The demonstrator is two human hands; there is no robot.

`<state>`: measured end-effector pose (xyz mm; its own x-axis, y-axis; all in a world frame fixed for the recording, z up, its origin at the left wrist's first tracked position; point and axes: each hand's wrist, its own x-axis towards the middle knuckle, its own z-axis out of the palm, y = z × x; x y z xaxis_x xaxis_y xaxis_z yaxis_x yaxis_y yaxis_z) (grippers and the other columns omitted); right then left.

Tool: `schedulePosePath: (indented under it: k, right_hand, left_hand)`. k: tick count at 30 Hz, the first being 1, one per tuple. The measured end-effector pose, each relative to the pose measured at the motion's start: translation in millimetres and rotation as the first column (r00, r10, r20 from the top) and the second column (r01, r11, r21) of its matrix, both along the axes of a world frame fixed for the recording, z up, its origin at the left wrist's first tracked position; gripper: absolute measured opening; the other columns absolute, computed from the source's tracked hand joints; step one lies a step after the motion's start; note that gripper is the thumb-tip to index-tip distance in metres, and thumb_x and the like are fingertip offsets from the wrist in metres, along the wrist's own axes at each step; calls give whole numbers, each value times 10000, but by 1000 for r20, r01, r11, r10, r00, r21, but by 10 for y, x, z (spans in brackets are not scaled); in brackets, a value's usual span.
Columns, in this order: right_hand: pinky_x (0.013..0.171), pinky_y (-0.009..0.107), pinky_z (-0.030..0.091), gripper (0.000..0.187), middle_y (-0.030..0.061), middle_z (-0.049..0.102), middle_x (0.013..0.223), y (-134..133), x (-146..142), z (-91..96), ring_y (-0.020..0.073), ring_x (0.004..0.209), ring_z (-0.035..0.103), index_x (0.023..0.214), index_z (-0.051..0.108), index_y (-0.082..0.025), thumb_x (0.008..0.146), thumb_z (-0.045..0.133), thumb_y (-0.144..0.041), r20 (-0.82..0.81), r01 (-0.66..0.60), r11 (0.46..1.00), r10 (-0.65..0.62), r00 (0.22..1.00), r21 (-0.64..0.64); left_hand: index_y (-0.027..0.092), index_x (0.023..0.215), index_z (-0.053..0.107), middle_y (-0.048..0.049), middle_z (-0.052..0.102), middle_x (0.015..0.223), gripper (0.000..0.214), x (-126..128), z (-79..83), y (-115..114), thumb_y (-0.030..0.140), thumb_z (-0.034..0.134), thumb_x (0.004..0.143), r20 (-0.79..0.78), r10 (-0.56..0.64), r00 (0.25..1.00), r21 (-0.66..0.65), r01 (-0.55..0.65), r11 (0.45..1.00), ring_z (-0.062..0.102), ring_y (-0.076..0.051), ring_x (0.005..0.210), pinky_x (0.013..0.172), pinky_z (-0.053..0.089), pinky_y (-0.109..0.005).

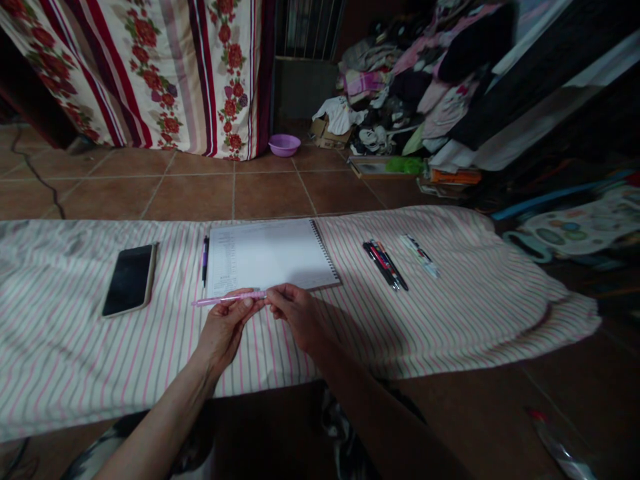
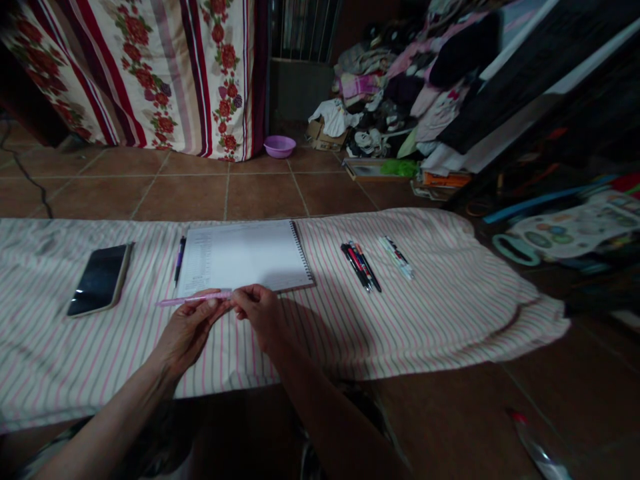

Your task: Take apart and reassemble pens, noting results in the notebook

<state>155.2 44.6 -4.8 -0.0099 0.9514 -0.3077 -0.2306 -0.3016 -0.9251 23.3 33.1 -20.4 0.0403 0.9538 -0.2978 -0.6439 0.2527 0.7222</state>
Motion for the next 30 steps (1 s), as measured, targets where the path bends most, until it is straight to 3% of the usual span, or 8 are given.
schedulePosePath:
  k: [7,12,15,23,30]
  right_hand:
    - [482,200,358,175,-22,574,556,-3,-7,21,54,472,453,651,592,-132,652,641,-300,2,3,1000,-3,1000,2]
    - [486,203,358,183,-29,557,540,0,0,38,52,466,445,645,590,-132,646,646,-307,8,39,999,-39,999,1]
    - [488,206,357,199,-20,575,566,10,7,13,53,470,450,662,598,-131,637,656,-320,-3,33,999,-33,999,-2]
    - [494,208,359,193,-15,576,568,-1,4,40,57,481,453,636,596,-134,640,648,-320,1,20,1000,-20,1000,-2]
    - [491,206,377,176,-2,600,596,-9,-12,5,65,498,480,659,604,-133,645,647,-304,-19,-20,1000,20,1000,15]
  left_hand:
    - [87,884,654,-85,718,797,284,2,23,-10,142,754,624,-23,13,1000,-33,-14,999,682,-184,780,879,500,-303]
    - [73,1000,618,-147,709,840,335,-22,80,-17,324,621,778,29,-13,999,-32,14,999,681,-222,808,849,516,-339]
    - [69,978,622,-153,707,834,300,-32,78,-7,312,580,808,45,-21,999,-35,22,999,680,-225,811,837,521,-336]
    - [71,907,654,-129,714,834,249,-20,57,-4,215,696,708,-5,-27,1000,-61,27,998,680,-198,791,821,524,-291]
    - [100,854,677,-76,710,724,262,-4,22,-13,161,761,614,-74,-51,996,-36,48,998,653,-126,656,667,519,-210]
